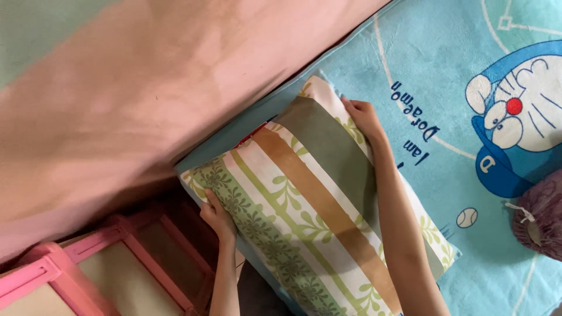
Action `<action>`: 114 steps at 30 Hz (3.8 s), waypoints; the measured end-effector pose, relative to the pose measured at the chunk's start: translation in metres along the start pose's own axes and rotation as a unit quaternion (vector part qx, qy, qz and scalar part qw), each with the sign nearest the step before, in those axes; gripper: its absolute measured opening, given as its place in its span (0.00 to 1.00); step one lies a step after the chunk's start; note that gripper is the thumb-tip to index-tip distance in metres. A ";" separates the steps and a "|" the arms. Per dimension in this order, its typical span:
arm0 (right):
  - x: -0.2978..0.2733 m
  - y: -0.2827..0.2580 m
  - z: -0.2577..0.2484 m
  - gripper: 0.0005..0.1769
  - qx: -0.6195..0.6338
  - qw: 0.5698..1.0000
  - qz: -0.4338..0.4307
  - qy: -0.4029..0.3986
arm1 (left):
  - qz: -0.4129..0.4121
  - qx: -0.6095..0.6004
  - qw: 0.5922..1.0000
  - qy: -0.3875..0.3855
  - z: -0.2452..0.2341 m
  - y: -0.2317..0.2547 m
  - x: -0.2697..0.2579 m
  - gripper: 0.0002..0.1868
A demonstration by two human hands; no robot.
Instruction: The person arranges several pillows and a folded blanket on a bed. They place a blue Union Jack pillow, a green striped pillow, a maroon striped blanket, and a pink floral bolster pillow, smoothing and adjusting each item by hand.
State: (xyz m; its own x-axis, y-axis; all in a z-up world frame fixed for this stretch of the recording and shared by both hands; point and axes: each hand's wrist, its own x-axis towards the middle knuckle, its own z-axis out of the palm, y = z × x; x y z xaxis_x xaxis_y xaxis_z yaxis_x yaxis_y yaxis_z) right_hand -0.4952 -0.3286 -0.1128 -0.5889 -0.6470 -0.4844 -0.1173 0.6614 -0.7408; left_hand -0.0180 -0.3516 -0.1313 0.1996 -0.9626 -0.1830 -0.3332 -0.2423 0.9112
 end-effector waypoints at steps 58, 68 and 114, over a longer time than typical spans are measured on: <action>-0.273 0.098 -0.099 0.32 -0.101 0.968 0.174 0.147 | 0.086 0.066 0.993 0.047 -0.016 -0.074 -0.039 0.16; -0.332 0.164 -0.117 0.37 -0.083 0.960 0.203 0.174 | -0.071 -0.037 0.995 -0.060 -0.021 0.013 -0.129 0.32; -0.318 0.289 -0.120 0.15 -0.082 0.962 -0.039 0.257 | -0.078 -0.004 0.980 -0.182 -0.063 -0.110 -0.276 0.29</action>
State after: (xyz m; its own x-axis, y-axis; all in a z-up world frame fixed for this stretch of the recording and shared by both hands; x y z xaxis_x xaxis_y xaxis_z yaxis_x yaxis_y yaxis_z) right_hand -0.4384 0.1136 -0.1168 -0.8858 -0.4520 -0.1051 -0.2771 0.6968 -0.6616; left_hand 0.0220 -0.0515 -0.1574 -0.0942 -0.8940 -0.4381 -0.3173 -0.3902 0.8644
